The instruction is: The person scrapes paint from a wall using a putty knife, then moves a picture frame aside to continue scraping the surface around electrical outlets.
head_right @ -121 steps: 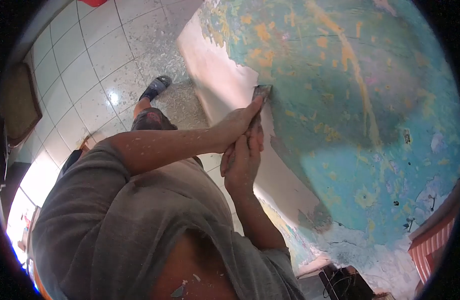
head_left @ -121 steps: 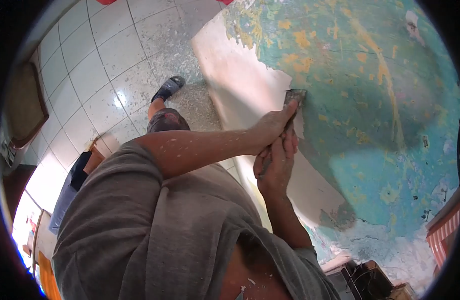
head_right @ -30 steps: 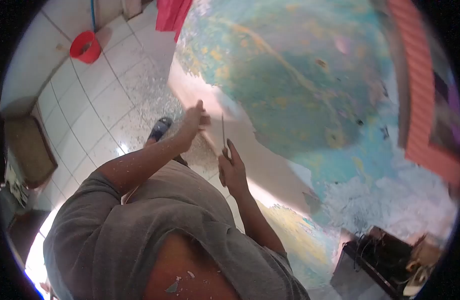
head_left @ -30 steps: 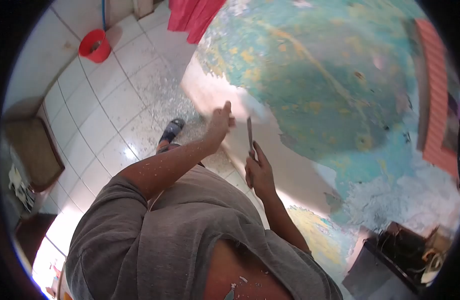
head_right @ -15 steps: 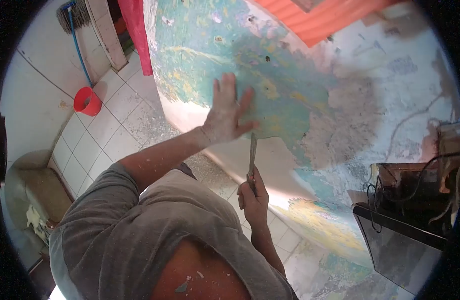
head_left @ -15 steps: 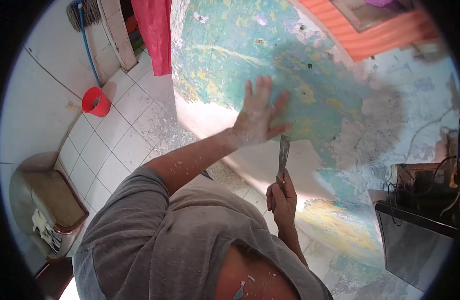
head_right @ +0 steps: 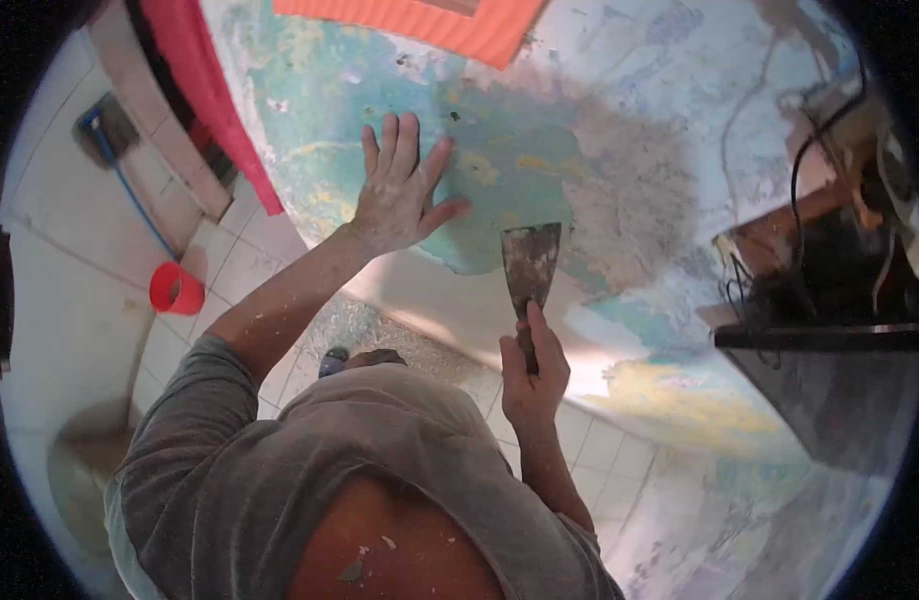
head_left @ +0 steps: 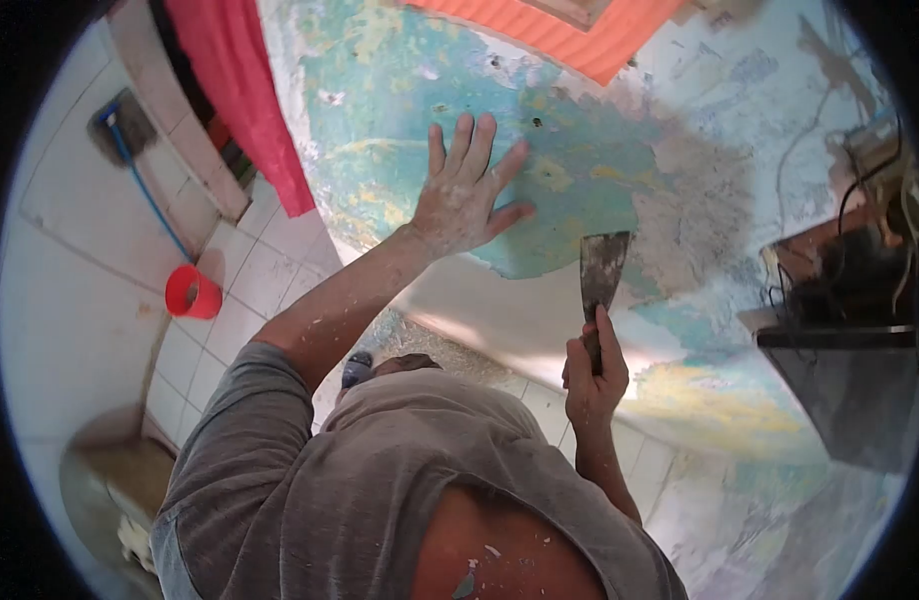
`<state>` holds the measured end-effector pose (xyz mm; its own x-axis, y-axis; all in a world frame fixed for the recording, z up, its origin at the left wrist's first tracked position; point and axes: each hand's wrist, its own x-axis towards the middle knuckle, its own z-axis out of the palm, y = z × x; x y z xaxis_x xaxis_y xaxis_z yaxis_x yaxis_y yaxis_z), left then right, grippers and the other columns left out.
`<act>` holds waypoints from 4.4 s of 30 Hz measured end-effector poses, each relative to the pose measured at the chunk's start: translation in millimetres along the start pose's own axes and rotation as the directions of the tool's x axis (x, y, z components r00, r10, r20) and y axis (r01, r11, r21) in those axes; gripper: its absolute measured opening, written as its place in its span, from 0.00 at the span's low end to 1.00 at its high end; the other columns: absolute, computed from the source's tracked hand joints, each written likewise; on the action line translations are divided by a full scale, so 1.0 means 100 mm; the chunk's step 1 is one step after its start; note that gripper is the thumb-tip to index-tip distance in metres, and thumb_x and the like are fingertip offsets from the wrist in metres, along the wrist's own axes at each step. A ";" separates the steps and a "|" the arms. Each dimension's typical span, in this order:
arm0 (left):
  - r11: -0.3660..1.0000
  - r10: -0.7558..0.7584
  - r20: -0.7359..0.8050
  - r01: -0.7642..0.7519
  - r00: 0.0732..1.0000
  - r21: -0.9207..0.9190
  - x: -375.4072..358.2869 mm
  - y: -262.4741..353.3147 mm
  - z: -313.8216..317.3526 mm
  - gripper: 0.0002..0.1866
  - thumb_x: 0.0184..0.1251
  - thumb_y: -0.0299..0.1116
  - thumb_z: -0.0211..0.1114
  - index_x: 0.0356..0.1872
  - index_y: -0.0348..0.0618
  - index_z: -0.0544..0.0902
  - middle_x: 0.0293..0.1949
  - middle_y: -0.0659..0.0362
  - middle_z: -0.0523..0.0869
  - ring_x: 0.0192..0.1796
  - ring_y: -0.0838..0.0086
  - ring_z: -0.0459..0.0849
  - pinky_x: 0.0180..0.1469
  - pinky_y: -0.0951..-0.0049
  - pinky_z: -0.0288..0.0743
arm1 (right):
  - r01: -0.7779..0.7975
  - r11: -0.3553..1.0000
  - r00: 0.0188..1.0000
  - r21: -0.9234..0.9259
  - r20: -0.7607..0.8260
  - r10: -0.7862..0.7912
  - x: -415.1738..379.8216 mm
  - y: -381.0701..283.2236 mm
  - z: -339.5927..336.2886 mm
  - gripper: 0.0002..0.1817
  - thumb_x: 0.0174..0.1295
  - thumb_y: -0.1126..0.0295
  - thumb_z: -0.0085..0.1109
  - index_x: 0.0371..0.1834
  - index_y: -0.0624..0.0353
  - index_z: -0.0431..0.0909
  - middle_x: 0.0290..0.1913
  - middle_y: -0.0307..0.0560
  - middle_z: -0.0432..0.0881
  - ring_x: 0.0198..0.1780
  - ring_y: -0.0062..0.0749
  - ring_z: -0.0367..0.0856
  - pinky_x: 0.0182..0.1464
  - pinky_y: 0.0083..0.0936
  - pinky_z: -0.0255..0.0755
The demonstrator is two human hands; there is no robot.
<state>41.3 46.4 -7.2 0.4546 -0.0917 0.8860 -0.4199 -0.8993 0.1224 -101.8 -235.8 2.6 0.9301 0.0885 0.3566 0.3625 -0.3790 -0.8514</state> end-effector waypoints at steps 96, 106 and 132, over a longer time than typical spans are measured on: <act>0.821 0.569 0.110 -0.571 0.815 -0.023 0.39 -0.18 -0.22 0.31 0.73 0.48 0.61 0.73 0.45 0.73 0.80 0.44 0.62 0.84 0.51 0.53 0.81 0.42 0.32 | 0.007 0.965 0.864 0.263 -0.488 0.126 0.83 -1.17 -0.27 0.31 0.81 0.60 0.47 0.83 0.56 0.56 0.37 0.37 0.78 0.22 0.15 0.69 0.21 0.16 0.66; 0.805 0.560 0.023 -0.538 0.828 -0.249 1.60 1.10 -0.38 0.31 0.74 0.39 0.60 0.76 0.44 0.70 0.80 0.51 0.64 0.82 0.58 0.60 0.78 0.41 0.47 | -0.007 0.974 0.851 0.225 -0.510 0.124 0.80 -1.02 -0.34 0.31 0.81 0.58 0.44 0.83 0.58 0.56 0.32 0.40 0.77 0.22 0.16 0.70 0.23 0.17 0.68; 0.853 0.506 -0.052 -0.509 0.861 -0.117 1.65 0.84 -0.37 0.35 0.69 0.44 0.66 0.76 0.51 0.70 0.80 0.56 0.64 0.81 0.61 0.60 0.79 0.43 0.41 | -0.079 0.980 0.883 0.184 -0.444 0.154 0.71 -1.16 -0.06 0.36 0.80 0.53 0.46 0.84 0.59 0.51 0.28 0.36 0.74 0.18 0.16 0.70 0.17 0.16 0.62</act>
<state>52.2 -28.0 166.1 0.1377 -0.5116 0.8481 -0.6814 -0.6704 -0.2938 -77.9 -190.7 129.2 0.8505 -0.3889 0.3542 0.2930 -0.2090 -0.9330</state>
